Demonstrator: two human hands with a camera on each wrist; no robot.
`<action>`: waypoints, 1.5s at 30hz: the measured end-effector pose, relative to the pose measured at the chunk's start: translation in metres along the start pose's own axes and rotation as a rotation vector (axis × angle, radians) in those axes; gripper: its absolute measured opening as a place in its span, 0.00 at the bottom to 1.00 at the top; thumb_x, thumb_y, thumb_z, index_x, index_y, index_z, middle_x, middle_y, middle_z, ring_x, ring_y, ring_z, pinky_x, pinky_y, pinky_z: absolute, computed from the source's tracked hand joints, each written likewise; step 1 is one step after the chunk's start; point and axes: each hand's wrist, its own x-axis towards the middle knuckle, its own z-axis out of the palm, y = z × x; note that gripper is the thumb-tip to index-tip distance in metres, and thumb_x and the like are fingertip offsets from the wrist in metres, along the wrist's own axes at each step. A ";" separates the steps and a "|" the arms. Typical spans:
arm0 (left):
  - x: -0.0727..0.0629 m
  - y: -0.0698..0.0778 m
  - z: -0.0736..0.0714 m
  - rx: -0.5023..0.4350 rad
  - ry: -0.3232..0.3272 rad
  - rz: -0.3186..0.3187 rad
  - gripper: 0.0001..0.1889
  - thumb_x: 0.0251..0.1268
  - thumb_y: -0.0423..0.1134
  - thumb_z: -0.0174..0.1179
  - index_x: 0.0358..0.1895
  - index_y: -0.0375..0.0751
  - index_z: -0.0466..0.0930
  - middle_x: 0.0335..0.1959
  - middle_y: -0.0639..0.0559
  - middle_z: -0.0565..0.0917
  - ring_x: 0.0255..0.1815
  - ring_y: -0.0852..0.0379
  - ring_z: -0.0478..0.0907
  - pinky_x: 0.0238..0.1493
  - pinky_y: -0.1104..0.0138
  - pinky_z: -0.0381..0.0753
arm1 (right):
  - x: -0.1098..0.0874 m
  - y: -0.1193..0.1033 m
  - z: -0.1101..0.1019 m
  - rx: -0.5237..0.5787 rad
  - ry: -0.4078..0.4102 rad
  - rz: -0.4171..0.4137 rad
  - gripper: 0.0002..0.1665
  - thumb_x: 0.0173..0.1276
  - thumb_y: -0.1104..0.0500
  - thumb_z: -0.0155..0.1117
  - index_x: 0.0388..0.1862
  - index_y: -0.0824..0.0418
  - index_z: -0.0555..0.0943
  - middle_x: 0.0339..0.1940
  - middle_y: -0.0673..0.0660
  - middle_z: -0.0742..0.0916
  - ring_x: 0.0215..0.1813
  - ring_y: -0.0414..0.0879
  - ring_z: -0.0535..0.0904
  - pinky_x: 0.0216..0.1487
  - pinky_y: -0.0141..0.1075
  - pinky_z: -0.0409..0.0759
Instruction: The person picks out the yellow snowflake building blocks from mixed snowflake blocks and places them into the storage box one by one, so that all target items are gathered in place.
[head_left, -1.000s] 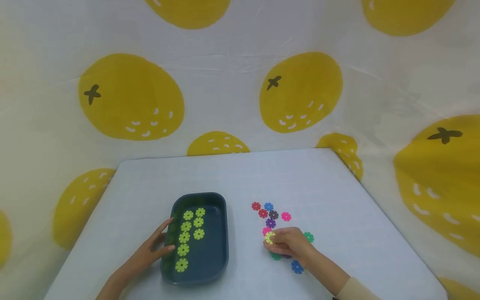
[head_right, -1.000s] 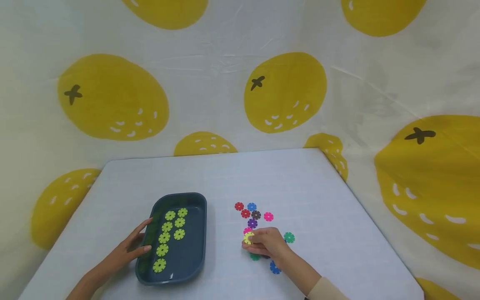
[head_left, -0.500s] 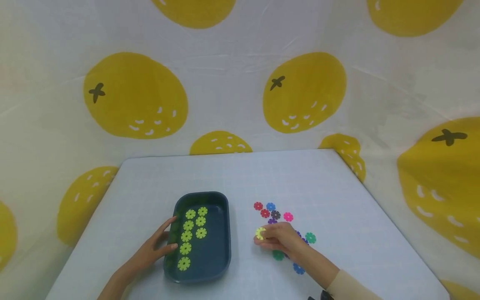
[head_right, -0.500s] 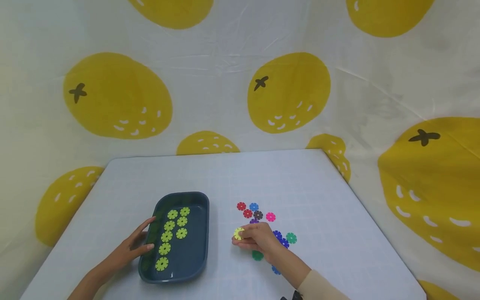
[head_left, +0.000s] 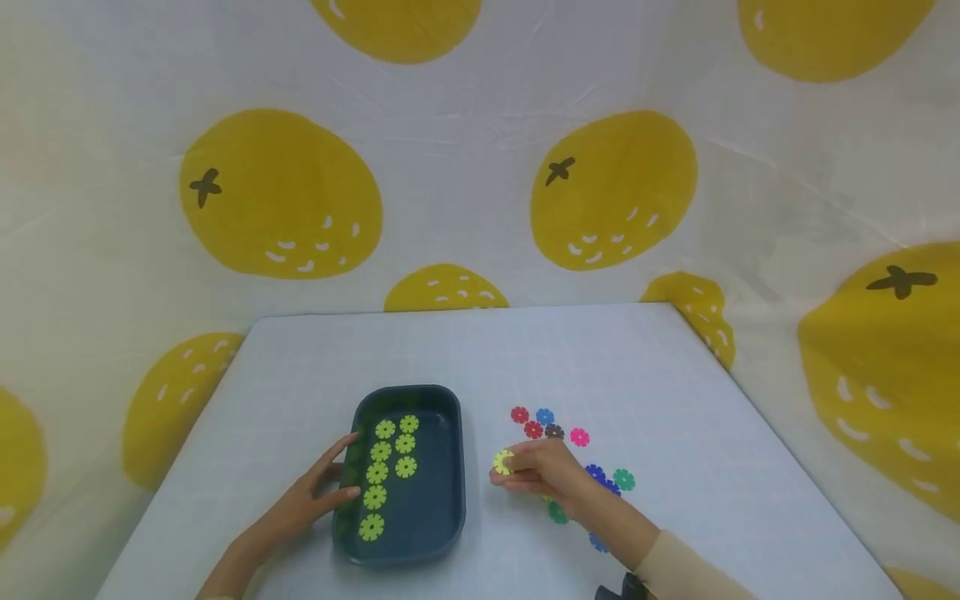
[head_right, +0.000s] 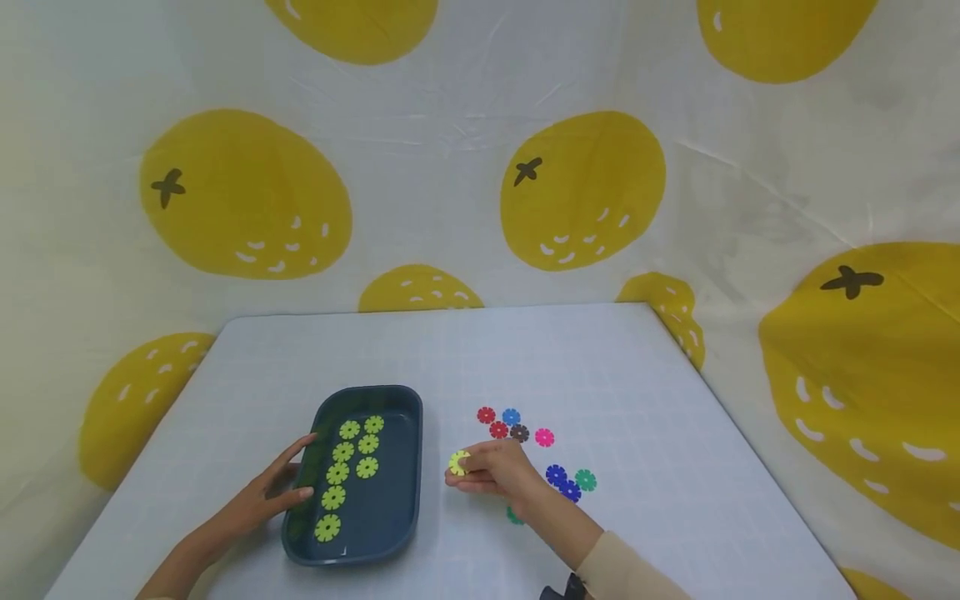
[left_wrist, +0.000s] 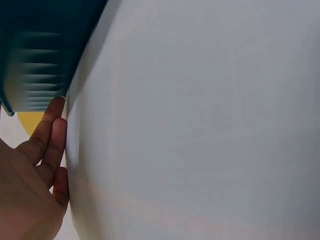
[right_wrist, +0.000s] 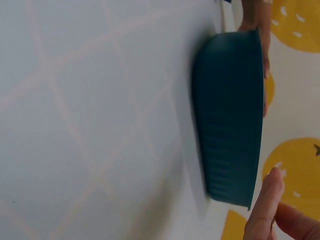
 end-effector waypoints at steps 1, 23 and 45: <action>0.000 0.000 0.000 0.001 0.001 -0.001 0.44 0.64 0.56 0.64 0.78 0.71 0.46 0.73 0.35 0.65 0.72 0.34 0.63 0.65 0.27 0.59 | 0.000 0.000 0.002 -0.005 -0.002 -0.002 0.25 0.64 0.55 0.72 0.54 0.70 0.81 0.43 0.59 0.90 0.44 0.50 0.89 0.46 0.33 0.85; 0.001 0.001 0.002 -0.015 0.007 0.033 0.44 0.65 0.55 0.64 0.78 0.69 0.46 0.73 0.34 0.66 0.73 0.32 0.61 0.67 0.26 0.52 | 0.005 0.001 0.030 -0.005 -0.071 0.021 0.19 0.66 0.61 0.68 0.52 0.70 0.82 0.42 0.62 0.90 0.43 0.52 0.90 0.43 0.34 0.86; 0.000 -0.003 0.001 -0.042 0.004 0.066 0.43 0.66 0.54 0.63 0.78 0.70 0.46 0.73 0.35 0.66 0.73 0.34 0.62 0.67 0.26 0.52 | 0.010 -0.007 0.050 -0.079 -0.155 0.051 0.15 0.67 0.60 0.68 0.49 0.68 0.84 0.38 0.63 0.91 0.40 0.52 0.90 0.38 0.32 0.86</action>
